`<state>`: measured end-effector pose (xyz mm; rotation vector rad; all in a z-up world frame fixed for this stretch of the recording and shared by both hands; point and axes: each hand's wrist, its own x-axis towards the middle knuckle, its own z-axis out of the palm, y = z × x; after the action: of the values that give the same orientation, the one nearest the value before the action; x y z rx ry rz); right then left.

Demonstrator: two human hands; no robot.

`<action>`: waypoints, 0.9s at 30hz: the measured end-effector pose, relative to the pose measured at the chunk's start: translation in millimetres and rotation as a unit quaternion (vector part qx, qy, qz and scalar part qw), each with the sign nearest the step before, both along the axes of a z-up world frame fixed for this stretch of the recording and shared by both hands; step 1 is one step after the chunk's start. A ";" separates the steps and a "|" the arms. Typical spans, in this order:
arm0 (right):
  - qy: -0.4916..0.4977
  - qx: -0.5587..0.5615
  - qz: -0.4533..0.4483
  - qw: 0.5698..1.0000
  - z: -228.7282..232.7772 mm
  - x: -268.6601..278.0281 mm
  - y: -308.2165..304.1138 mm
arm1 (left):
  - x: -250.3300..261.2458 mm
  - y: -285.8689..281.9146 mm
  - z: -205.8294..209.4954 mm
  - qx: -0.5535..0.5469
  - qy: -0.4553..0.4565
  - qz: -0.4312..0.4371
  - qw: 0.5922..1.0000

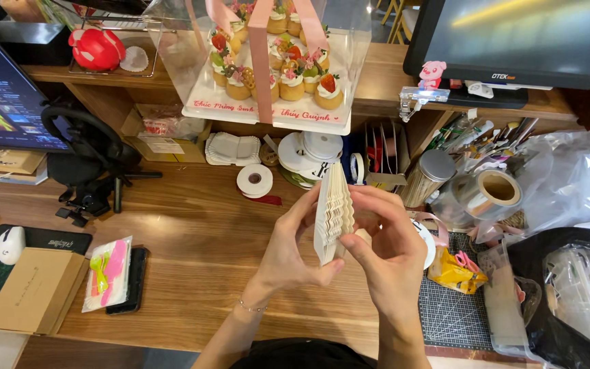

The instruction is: The person prepares and packs small bakery items by hand into a box, adding decorative stickers and a small card.

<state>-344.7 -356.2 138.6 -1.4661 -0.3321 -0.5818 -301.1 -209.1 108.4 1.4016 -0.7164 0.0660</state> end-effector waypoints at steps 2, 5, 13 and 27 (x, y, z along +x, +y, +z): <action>0.011 0.009 0.003 1.000 -4.3 1.9 -1.7 | 0.8 0.1 -1.5 0.000 0.003 0.000 1.000; 0.023 0.018 0.006 1.000 -8.2 4.0 -2.9 | 0.0 0.8 -0.6 -0.010 0.022 -0.016 1.000; 0.034 0.007 -0.027 0.999 -8.9 5.7 -0.6 | 3.0 1.9 -3.9 0.025 0.042 -0.017 0.999; 0.100 -0.144 -0.096 0.980 9.7 7.4 5.8 | 10.4 -3.3 -8.6 -0.007 0.170 0.010 0.985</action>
<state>-337.3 -350.4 148.3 -1.8341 -0.1197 -0.5496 -290.7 -212.5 99.8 1.3635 -0.4174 -0.1498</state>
